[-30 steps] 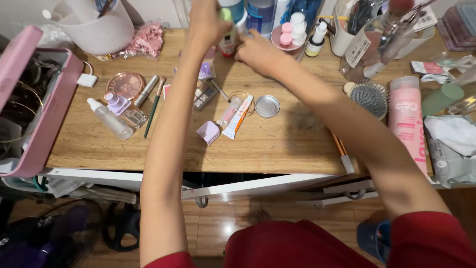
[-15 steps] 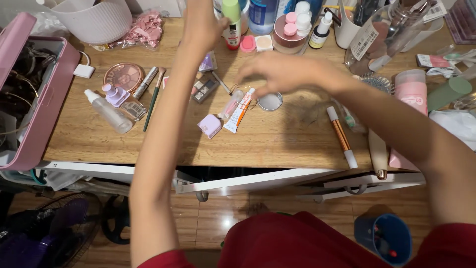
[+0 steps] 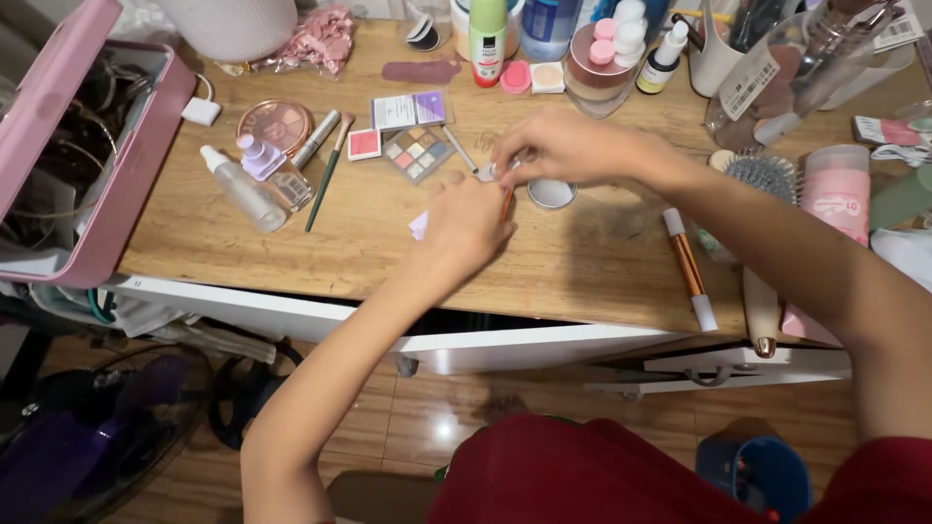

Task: Organizing makeup products, skincare items, and accessories on a vanity desk and then wiping the surface.

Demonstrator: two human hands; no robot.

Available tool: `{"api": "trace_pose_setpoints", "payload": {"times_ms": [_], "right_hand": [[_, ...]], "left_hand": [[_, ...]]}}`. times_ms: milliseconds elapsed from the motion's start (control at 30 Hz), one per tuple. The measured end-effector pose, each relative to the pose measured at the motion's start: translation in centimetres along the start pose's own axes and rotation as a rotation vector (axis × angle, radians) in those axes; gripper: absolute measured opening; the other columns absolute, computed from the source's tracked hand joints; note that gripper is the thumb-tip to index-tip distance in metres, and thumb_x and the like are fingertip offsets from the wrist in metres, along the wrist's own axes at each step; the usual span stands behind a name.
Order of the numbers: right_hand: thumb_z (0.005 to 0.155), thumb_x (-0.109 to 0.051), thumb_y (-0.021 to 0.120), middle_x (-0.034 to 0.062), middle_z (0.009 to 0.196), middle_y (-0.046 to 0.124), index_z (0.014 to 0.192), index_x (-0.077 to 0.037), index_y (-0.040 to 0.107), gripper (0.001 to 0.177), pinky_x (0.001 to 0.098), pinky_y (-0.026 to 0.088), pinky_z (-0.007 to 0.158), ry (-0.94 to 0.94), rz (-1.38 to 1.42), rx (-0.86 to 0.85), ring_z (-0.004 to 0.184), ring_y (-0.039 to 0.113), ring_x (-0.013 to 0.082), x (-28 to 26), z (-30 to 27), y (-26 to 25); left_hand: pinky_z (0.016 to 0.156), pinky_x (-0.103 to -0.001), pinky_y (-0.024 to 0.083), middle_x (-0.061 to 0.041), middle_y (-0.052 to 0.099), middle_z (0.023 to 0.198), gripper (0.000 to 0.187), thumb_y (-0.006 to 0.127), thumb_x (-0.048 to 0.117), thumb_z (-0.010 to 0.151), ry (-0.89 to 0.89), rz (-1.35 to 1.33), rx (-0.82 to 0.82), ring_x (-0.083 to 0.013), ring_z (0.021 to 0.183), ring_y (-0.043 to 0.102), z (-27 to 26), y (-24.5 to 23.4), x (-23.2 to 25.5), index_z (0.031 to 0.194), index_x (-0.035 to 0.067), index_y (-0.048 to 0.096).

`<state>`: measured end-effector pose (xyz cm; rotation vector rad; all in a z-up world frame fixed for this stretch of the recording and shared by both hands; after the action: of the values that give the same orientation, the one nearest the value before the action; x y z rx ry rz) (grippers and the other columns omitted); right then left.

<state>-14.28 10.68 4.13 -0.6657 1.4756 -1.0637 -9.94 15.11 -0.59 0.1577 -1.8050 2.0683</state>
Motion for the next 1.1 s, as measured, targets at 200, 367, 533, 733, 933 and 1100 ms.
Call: {"api": "trace_pose_setpoints", "payload": {"times_ms": [200,367,533,733,933,1100], "right_hand": [[0.097,-0.02,0.072,0.0058,0.098,0.078,0.106,-0.002,0.071,0.021,0.0271,0.057,0.08,0.146,0.225,0.213,0.089,0.072,0.0109,3.8,-1.1,-3.4],[0.097,-0.026,0.071,0.0073,0.078,0.076,0.099,-0.003,0.074,0.023,0.0328,0.048,0.057,0.411,0.12,0.289,0.065,0.065,0.0149,4.8,-2.7,-6.0],[0.088,-0.03,0.073,0.0129,0.076,0.076,0.097,-0.01,0.08,0.023,0.038,0.053,0.06,0.435,-0.199,0.097,0.061,0.071,0.0233,7.0,-1.9,-1.7],[0.084,-0.032,0.075,0.0119,0.083,0.079,0.099,-0.015,0.083,0.024,0.0395,0.058,0.066,0.539,-0.304,0.015,0.068,0.075,0.0253,8.2,-1.4,-0.2],[0.093,-0.037,0.071,0.0114,0.085,0.079,0.109,-0.013,0.079,0.031,0.0384,0.058,0.069,0.495,-0.321,0.195,0.068,0.074,0.0254,0.4,10.3,-6.5],[0.088,-0.035,0.081,0.0117,0.11,0.071,0.147,-0.003,0.048,0.075,0.0336,0.06,0.067,0.235,0.069,0.551,0.077,0.072,0.017,1.6,25.9,-8.6]], "left_hand": [[0.071,-0.054,0.055,-0.022,0.071,0.081,0.018,0.078,0.02,0.08,0.021,0.017,0.217,-0.0438,0.077,0.07,0.2,-1.4,0.6,0.09,0.005,0.076],[0.072,-0.045,0.058,-0.024,0.073,0.08,0.027,0.084,0.023,0.073,-0.072,-0.304,0.185,-0.0379,0.075,0.073,-1.0,-7.4,-2.6,0.087,0.001,0.077],[0.067,-0.032,0.059,-0.011,0.075,0.087,0.034,0.069,0.001,0.084,-0.126,-1.043,0.264,-0.0184,0.074,0.075,-4.0,-14.5,-10.4,0.118,-0.002,0.068],[0.075,-0.027,0.057,-0.006,0.075,0.092,0.025,0.075,0.002,0.089,-0.155,-1.157,0.56,-0.0129,0.084,0.073,-3.3,-22.5,-23.3,0.113,-0.002,0.07],[0.061,-0.026,0.059,-0.003,0.077,0.08,0.017,0.085,0.007,0.081,-0.206,-0.819,0.809,-0.0095,0.071,0.074,2.3,-27.8,-34.5,0.091,0.001,0.073],[0.055,-0.026,0.058,-0.004,0.078,0.072,0.012,0.087,0.004,0.074,-0.025,-0.593,0.833,-0.0117,0.064,0.076,13.2,-26.5,-40.9,0.079,0.002,0.075]]}}
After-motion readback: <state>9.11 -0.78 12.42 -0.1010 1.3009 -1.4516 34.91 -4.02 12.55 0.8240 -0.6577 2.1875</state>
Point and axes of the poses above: each hand's wrist, its own z-axis towards the middle knuckle, its own y-axis out of the palm, x = y × z, the point moved 10 cm from there along z, towards the middle knuckle
